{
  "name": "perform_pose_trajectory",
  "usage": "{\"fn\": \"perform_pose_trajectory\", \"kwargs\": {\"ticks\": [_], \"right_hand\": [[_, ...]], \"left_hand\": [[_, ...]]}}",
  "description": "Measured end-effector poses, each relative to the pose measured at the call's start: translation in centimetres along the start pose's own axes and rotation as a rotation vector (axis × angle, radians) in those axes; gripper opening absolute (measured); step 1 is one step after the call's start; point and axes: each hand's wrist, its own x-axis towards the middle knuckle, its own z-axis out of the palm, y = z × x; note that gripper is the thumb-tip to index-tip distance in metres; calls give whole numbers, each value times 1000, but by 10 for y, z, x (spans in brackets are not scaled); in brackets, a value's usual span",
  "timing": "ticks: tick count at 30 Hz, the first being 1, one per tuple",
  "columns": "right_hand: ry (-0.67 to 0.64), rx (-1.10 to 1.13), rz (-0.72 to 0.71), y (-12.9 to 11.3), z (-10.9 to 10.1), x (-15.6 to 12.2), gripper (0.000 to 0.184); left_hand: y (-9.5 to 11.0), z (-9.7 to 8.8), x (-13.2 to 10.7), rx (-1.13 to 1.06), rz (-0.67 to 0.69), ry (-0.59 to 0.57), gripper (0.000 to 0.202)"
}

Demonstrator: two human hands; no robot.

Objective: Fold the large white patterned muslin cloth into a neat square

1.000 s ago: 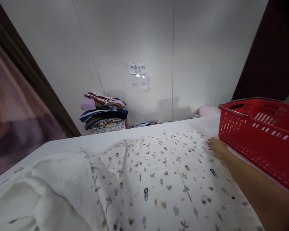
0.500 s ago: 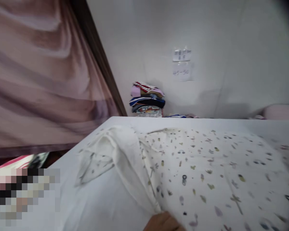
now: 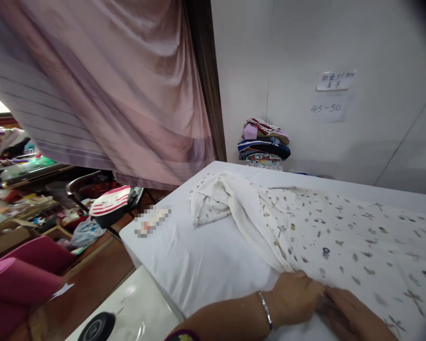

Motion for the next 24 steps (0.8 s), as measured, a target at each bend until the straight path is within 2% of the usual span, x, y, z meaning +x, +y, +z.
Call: {"fn": "perform_pose_trajectory", "kwargs": {"ticks": [2,5,9,12,15,19,24], "right_hand": [[51,-69,25,-3,6,1,31],[77,-104,44,3,6,-2,33],[51,-82,124,3,3,-5,36],[21,-66,182,4,3,-7,37],[9,-35,225,12,9,-13,37],[82,-16,336,23,20,-25,35],[221,37,371,12,24,-26,22]], "left_hand": [[0,1,0,-5,-35,-2,16],[-3,-4,-2,-22,-58,-2,20],[-14,-13,-10,-39,-64,21,17],[-29,-17,-17,-11,-34,56,12],[-52,-23,-24,25,-24,47,11],[-95,-40,-33,77,-109,-17,15],[-146,-59,-37,113,-233,0,17]]}}
